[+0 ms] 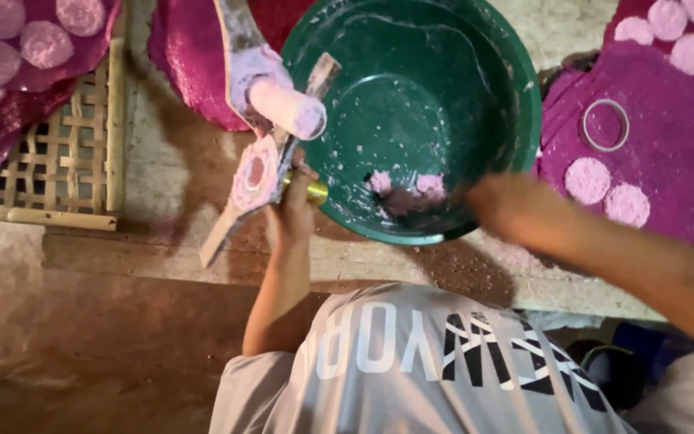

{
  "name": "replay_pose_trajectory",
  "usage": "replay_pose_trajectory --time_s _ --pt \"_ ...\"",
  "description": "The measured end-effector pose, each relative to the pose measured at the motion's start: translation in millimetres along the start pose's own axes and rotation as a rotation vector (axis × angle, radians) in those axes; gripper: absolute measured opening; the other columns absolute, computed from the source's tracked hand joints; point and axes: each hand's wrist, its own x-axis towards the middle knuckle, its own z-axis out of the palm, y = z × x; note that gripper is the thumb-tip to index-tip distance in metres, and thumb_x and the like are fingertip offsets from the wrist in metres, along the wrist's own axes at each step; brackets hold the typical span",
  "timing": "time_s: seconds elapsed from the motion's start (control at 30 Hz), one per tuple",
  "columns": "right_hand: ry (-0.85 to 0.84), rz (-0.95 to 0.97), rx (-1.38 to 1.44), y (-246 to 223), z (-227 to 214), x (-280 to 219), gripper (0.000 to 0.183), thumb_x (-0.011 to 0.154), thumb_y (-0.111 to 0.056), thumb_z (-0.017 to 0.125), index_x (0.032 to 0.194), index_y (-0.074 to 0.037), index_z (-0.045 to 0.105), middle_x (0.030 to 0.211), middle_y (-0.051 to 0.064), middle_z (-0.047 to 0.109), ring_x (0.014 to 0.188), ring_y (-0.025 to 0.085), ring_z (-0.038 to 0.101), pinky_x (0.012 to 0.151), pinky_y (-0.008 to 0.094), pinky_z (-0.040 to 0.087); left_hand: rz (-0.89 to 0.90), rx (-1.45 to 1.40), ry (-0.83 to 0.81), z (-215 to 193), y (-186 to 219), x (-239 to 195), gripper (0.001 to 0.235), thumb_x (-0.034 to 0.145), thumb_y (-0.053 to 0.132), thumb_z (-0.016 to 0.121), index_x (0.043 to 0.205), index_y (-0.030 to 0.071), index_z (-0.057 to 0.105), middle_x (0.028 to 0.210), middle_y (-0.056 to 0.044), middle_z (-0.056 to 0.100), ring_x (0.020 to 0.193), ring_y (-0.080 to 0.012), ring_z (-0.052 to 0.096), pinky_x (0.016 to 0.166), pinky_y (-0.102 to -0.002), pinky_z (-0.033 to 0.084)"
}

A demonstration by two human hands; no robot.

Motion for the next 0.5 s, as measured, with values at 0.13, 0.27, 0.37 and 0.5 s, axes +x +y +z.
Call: replay_pose_trajectory --time_s 0.13,0.27,0.37,0.5 --pt "0.162 -0.047 -0.028 -22 10 16 0.047 0.098 -0.004 0.044 0.144 -0.006 0.050 0.092 0.020 0.070 0.067 0.031 0.074 0.051 0.042 0.061 0.018 0.099 0.058 8 -21 -5 0.023 0.093 0.006 0.066 0.115 0.002 0.064 0.102 -0.005 0.066 0.089 -0.0147 0.064 0.078 -0.030 0.053" --pt "0.082 -0.012 -0.051 -15 8 22 0.044 0.099 -0.013 0.048 0.142 -0.014 0.052 0.090 0.016 0.073 0.076 0.032 0.075 0.061 0.044 0.059 0.211 0.400 -0.025 3 -28 4 0.016 0.098 0.007 0.066 0.113 0.001 0.064 0.105 -0.006 0.065 0.093 -0.0169 0.062 0.081 -0.031 0.052" --pt "0.019 0.063 -0.087 -5 10 10 0.047 0.097 -0.015 0.048 0.144 -0.017 0.049 0.093 0.017 0.072 0.077 0.032 0.075 0.060 0.045 0.059 0.111 0.318 0.026 7 -30 6 0.012 0.098 0.008 0.068 0.108 0.001 0.067 0.102 -0.006 0.067 0.090 -0.0165 0.064 0.079 -0.031 0.053" --pt "0.115 0.077 -0.094 3 21 9 0.057 0.096 -0.005 0.043 0.153 -0.010 0.042 0.098 0.018 0.071 0.074 0.032 0.076 0.055 0.042 0.061 0.227 0.433 -0.012 14 -26 10 0.018 0.095 0.004 0.066 0.113 0.000 0.063 0.106 -0.006 0.064 0.096 -0.0176 0.062 0.083 -0.032 0.051"
